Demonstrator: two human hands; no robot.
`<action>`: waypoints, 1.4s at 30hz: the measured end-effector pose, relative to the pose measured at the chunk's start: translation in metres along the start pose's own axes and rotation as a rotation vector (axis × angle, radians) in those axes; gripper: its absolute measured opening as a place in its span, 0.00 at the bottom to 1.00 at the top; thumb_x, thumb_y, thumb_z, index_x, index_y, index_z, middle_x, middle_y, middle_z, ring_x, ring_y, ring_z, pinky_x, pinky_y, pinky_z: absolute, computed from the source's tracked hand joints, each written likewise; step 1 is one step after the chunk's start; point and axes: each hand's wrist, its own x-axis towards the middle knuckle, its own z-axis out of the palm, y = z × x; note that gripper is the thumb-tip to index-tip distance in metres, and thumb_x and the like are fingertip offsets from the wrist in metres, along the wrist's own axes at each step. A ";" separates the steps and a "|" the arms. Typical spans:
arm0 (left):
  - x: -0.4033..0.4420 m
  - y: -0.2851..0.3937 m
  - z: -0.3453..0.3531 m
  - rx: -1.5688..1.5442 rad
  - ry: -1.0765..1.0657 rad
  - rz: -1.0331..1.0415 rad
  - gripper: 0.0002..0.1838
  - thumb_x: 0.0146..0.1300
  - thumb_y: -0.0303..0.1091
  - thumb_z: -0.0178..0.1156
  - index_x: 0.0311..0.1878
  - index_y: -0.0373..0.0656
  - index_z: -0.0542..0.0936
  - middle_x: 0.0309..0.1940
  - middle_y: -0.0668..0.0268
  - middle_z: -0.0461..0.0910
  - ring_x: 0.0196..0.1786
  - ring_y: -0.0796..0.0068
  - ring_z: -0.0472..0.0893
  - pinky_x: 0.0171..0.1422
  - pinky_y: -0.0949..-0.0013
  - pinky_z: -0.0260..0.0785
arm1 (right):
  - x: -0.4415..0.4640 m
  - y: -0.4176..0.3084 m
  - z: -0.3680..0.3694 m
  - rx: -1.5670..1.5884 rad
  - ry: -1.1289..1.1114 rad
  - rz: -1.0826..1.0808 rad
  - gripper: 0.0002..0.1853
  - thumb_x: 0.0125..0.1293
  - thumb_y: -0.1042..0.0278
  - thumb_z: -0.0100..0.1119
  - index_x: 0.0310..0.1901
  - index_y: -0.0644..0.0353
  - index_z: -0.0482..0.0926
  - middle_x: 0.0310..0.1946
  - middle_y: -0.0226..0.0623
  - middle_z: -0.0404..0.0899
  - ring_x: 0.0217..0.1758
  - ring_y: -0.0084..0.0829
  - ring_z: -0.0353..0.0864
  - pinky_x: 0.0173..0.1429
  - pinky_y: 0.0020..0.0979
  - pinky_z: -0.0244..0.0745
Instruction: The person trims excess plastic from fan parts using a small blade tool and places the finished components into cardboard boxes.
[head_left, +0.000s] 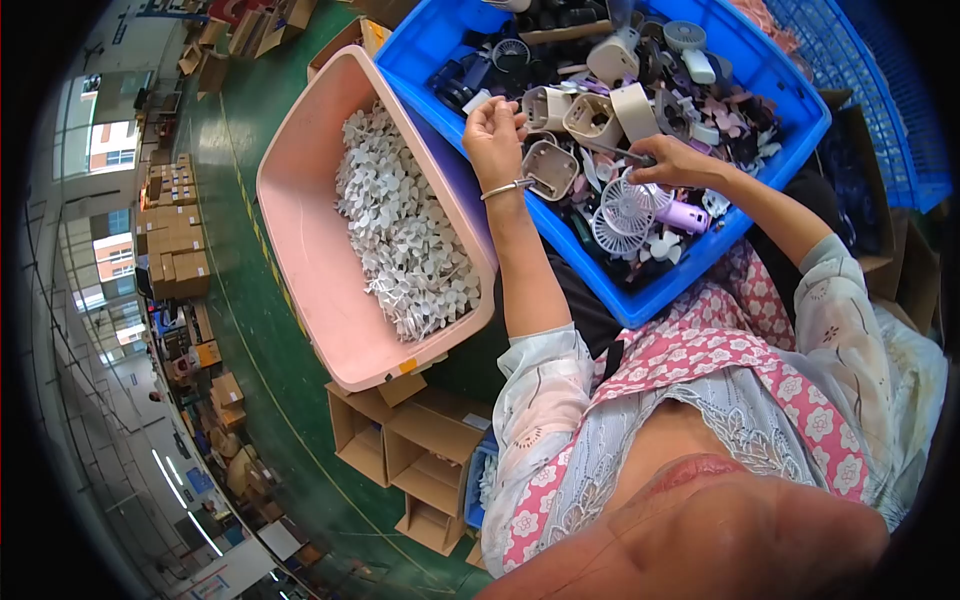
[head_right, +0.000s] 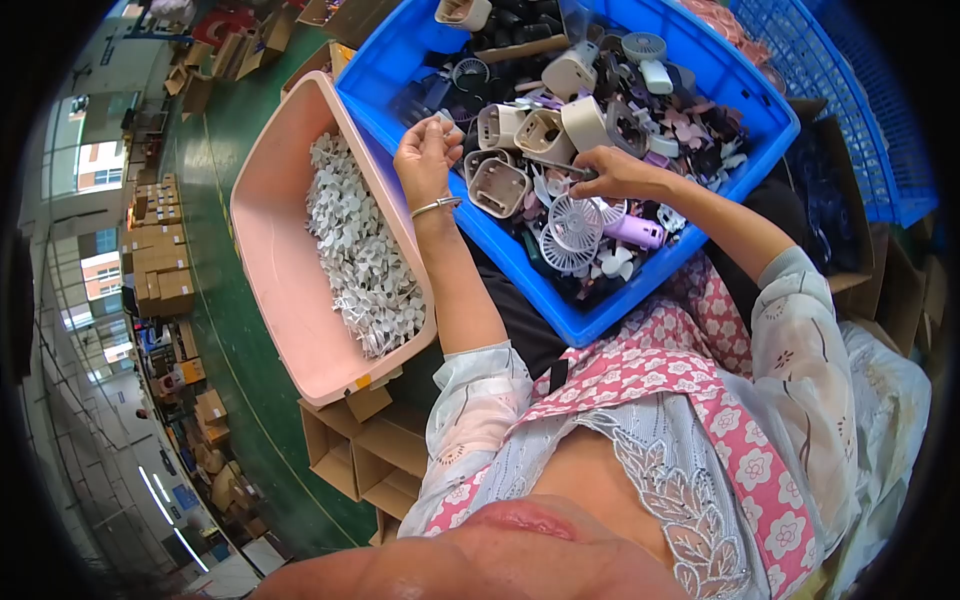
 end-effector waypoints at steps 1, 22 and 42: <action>0.002 0.003 -0.001 0.037 -0.006 0.008 0.12 0.64 0.34 0.54 0.44 0.35 0.74 0.34 0.62 0.80 0.32 0.78 0.80 0.34 0.78 0.73 | 0.009 0.000 -0.002 0.087 0.022 -0.011 0.15 0.56 0.60 0.61 0.35 0.65 0.75 0.17 0.28 0.70 0.17 0.18 0.69 0.20 0.22 0.63; 0.327 -0.351 -0.046 0.693 0.030 -0.734 0.32 0.64 0.48 0.39 0.60 0.27 0.63 0.59 0.52 0.66 0.55 0.53 0.72 0.55 0.54 0.64 | -0.099 0.003 -0.118 0.673 0.608 0.095 0.08 0.61 0.71 0.51 0.41 0.63 0.71 0.20 0.29 0.71 0.17 0.14 0.65 0.21 0.15 0.57; 0.282 -0.284 0.043 0.433 0.424 -0.256 0.43 0.37 0.30 0.74 0.59 0.32 0.64 0.53 0.55 0.72 0.51 0.61 0.74 0.58 0.66 0.64 | -0.092 0.003 -0.119 0.882 0.575 0.310 0.13 0.56 0.62 0.60 0.35 0.63 0.72 0.17 0.32 0.72 0.14 0.16 0.65 0.18 0.16 0.58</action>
